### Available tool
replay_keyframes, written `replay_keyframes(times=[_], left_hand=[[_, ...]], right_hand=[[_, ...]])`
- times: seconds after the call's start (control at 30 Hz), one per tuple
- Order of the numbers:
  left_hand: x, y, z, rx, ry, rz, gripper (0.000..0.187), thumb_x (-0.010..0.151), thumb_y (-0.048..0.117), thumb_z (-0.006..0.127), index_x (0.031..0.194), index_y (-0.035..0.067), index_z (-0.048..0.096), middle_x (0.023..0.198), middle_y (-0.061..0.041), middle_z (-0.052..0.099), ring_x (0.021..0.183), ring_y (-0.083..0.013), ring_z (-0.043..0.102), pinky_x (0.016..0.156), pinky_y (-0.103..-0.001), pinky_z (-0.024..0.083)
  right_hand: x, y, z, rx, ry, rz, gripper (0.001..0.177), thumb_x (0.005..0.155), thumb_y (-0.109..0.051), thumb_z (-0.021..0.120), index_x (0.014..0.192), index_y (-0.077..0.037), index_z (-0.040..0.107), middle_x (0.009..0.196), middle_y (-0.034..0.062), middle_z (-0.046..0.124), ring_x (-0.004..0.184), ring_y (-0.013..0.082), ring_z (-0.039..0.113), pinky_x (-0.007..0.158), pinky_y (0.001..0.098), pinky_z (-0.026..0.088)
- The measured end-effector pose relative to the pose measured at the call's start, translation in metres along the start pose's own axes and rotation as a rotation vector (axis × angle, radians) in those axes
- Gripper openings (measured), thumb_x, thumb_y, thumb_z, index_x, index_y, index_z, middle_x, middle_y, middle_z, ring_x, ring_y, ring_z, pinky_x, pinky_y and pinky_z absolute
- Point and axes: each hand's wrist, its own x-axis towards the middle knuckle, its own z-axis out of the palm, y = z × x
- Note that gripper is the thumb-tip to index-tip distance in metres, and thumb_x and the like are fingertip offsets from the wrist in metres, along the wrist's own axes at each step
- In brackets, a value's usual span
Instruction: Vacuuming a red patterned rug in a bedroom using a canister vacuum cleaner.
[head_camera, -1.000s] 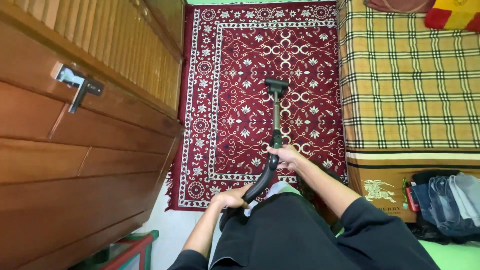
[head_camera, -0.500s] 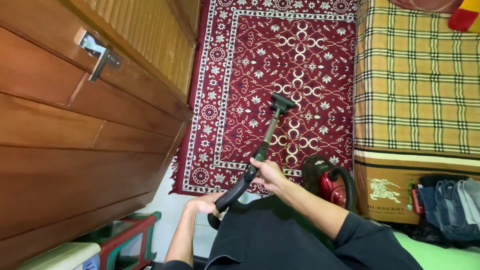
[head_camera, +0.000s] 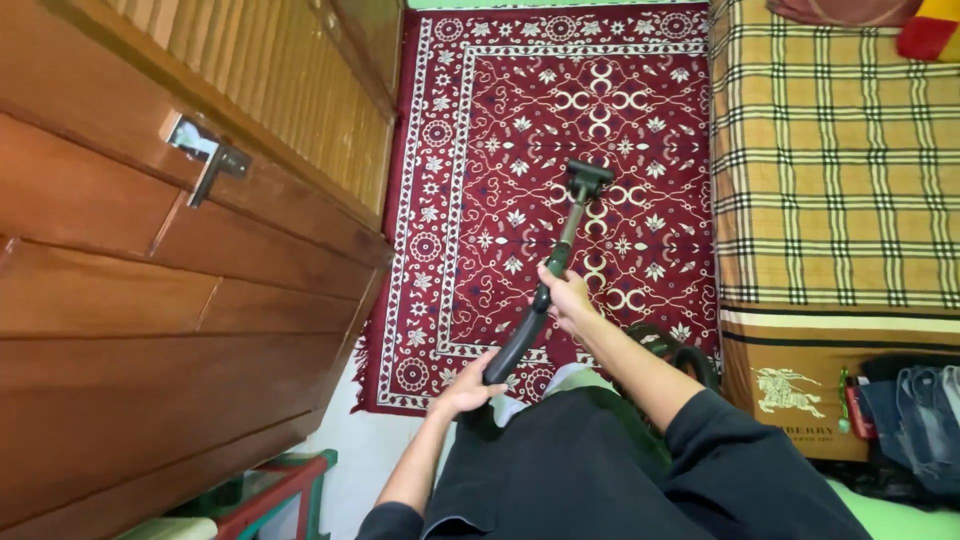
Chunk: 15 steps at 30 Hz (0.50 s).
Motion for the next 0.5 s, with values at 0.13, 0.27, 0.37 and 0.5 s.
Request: replay_keyframes(times=[0.13, 0.27, 0.37, 0.5], left_hand=[[0.038, 0.013, 0.030, 0.168, -0.078, 0.003, 0.080, 0.085, 0.038, 0.083, 0.153, 0.027, 0.044, 0.129, -0.017, 0.062, 0.119, -0.0374, 0.064, 0.095, -0.045, 0.052], [0.061, 0.026, 0.046, 0.358, -0.209, -0.111, 0.084, 0.087, 0.052, 0.077, 0.157, 0.033, 0.033, 0.132, -0.012, 0.063, 0.122, -0.0316, 0.064, 0.096, -0.045, 0.049], [0.076, 0.016, 0.051, 0.405, -0.270, -0.131, 0.077, 0.082, 0.051, 0.081, 0.148, 0.030, 0.048, 0.130, -0.010, 0.066, 0.123, -0.0293, 0.064, 0.096, -0.042, 0.050], [0.067, 0.002, 0.051, 0.423, -0.302, -0.192, 0.075, 0.070, 0.053, 0.085, 0.137, 0.030, 0.059, 0.122, -0.007, 0.072, 0.117, -0.0258, 0.068, 0.093, -0.040, 0.053]], right_hand=[[0.049, -0.011, -0.039, -0.177, 0.055, -0.053, 0.053, 0.089, -0.041, 0.081, 0.122, -0.005, 0.059, 0.090, 0.0163, 0.069, 0.072, 0.0267, 0.071, 0.041, 0.0338, 0.060], [0.072, -0.005, -0.072, -0.429, 0.191, -0.076, 0.052, 0.087, -0.049, 0.080, 0.119, -0.011, 0.068, 0.088, 0.0105, 0.076, 0.070, 0.0235, 0.073, 0.044, 0.0330, 0.059], [0.085, 0.004, -0.089, -0.539, 0.240, -0.059, 0.049, 0.083, -0.056, 0.080, 0.114, -0.018, 0.074, 0.090, 0.0068, 0.076, 0.067, 0.0251, 0.073, 0.046, 0.0342, 0.060], [0.103, 0.024, -0.112, -0.666, 0.254, -0.028, 0.052, 0.081, -0.061, 0.077, 0.115, -0.022, 0.074, 0.093, 0.0053, 0.076, 0.060, 0.0256, 0.071, 0.045, 0.0369, 0.060]])
